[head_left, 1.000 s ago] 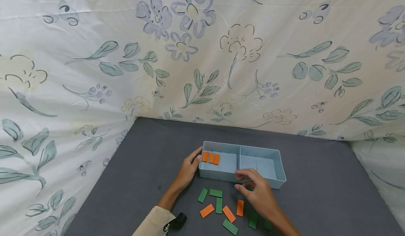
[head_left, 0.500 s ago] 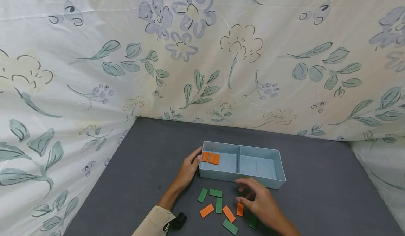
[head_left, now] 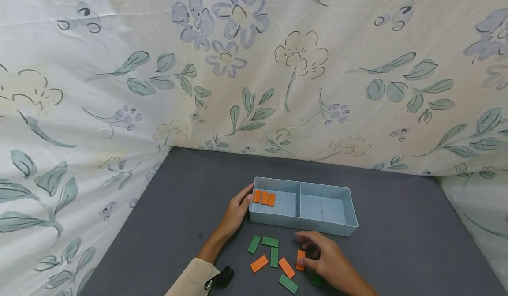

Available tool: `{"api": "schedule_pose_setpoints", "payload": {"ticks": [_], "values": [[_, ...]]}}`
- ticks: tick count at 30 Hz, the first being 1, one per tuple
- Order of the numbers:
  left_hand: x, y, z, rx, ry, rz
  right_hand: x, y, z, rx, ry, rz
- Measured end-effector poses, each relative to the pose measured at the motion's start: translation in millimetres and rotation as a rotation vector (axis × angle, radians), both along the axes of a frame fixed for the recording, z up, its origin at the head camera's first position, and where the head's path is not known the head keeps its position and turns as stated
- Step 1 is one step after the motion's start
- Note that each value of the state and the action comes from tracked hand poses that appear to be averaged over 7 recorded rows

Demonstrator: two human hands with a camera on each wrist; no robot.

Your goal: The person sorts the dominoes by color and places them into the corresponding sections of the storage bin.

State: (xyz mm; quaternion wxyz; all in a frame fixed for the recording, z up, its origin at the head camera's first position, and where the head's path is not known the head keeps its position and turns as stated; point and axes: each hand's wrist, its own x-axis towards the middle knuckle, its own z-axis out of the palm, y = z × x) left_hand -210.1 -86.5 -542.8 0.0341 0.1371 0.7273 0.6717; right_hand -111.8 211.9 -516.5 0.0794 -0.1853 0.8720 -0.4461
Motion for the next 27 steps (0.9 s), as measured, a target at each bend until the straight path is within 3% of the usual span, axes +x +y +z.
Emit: {"api": "schedule_pose_setpoints", "payload": {"ticks": [8,16,27], "values": [[-0.8,0.0,0.4,-0.003,0.0,0.005,0.7,4.0,-2.3,0.043,-0.05,0.064],[-1.0,0.6,1.3,-0.014,-0.003,0.02,2.8,6.8,-2.5,0.162,-0.053,0.084],[-1.8,0.2,0.8,-0.008,-0.006,0.005,3.1,5.3,-5.4,0.197,-0.002,0.092]]}}
